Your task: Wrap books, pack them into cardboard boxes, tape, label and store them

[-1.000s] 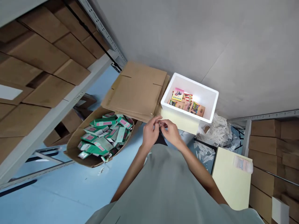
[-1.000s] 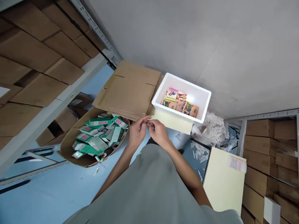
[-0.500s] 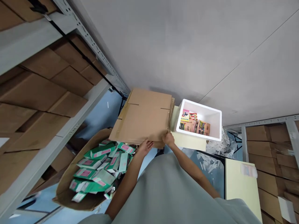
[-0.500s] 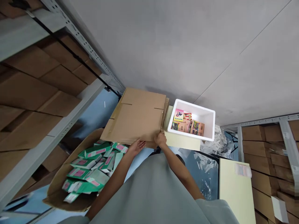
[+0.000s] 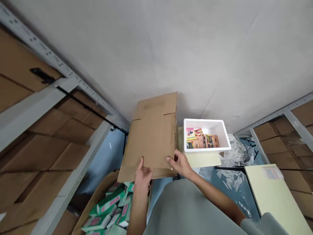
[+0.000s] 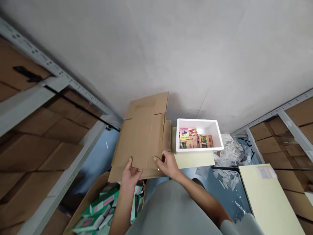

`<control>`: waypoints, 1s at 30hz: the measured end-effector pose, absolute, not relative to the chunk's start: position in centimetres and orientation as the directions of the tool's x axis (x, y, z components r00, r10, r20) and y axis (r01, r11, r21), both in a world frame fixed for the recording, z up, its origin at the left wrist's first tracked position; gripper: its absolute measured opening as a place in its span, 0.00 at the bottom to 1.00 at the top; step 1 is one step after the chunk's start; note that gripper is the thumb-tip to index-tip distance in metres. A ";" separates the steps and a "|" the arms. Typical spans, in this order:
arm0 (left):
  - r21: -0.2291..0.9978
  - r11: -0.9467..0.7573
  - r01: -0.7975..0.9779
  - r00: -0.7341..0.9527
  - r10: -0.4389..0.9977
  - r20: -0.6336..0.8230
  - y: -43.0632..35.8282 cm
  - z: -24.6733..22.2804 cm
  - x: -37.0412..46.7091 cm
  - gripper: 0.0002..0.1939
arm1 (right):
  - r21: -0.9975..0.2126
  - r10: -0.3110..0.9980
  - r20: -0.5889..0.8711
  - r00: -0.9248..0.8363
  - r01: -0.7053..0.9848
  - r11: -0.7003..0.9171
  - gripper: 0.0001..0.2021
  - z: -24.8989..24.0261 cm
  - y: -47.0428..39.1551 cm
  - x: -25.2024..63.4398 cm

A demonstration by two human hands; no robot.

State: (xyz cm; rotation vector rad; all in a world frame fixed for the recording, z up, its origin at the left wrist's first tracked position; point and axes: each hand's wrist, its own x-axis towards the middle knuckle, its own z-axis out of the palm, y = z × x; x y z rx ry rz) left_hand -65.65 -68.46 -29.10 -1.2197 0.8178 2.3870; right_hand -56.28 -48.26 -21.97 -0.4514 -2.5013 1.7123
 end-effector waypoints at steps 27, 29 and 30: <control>0.926 0.285 -0.248 -0.217 0.915 -0.340 -18.5 -16.9 -31.7 0.39 | -0.966 0.858 0.052 0.512 0.243 -0.087 0.42 -21.0 -15.1 14.0; 0.917 0.354 -0.183 -0.113 0.919 -0.377 -15.7 -17.1 -28.2 0.36 | -0.964 0.830 -0.006 0.557 0.217 -0.152 0.38 -22.3 -16.1 18.1; 0.914 0.375 -0.157 -0.069 0.919 -0.389 -14.4 -17.2 -26.5 0.34 | -0.963 0.808 -0.024 0.589 0.202 -0.176 0.36 -23.0 -16.9 19.8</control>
